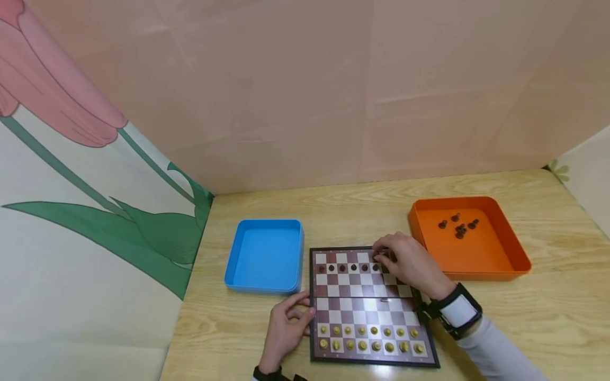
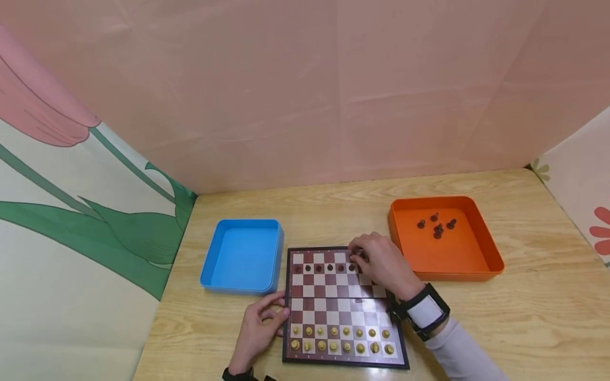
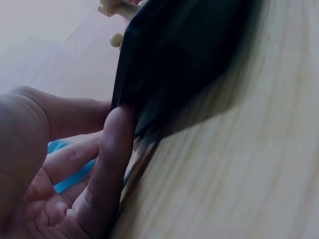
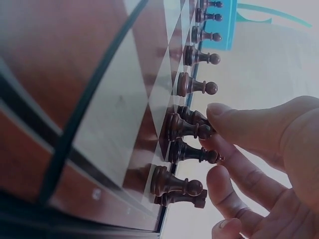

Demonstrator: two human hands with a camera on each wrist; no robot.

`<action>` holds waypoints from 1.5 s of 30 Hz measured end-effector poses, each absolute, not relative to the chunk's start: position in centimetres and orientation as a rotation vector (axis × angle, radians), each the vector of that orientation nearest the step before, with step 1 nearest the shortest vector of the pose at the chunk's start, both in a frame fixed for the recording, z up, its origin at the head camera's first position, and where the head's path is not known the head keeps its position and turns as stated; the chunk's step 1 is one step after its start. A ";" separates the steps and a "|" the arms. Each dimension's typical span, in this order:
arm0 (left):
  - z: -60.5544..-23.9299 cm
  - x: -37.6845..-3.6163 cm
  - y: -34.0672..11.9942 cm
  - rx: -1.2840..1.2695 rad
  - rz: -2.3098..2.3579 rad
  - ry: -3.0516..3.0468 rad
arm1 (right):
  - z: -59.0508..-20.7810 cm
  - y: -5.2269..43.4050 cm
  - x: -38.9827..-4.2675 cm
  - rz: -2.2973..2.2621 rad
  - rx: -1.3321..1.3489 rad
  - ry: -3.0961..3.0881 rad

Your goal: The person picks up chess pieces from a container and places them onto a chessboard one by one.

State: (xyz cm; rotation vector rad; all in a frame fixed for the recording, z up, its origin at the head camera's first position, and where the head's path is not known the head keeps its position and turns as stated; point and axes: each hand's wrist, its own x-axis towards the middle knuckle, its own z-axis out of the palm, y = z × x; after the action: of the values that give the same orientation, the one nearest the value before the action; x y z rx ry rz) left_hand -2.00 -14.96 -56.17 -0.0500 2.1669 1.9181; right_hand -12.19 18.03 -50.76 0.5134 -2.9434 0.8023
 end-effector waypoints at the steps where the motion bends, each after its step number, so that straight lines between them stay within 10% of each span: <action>1: -56.1 -2.0 -15.0 -0.044 1.926 2.164 | -50.7 18.0 -12.2 0.802 0.514 -2.942; 17: -56.3 -2.1 -15.2 -0.080 1.872 2.177 | -50.4 19.1 -12.1 0.834 0.539 -2.835; 45: -56.1 -1.9 -15.0 -0.040 1.885 2.184 | -51.8 35.3 -12.9 0.601 0.031 -2.839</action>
State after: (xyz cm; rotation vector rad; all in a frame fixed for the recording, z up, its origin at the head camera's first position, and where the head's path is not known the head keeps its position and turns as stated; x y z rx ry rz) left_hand -1.90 -14.97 -56.06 -0.0405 2.1840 1.8849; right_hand -12.93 35.25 -51.84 0.0307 -2.8391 0.6006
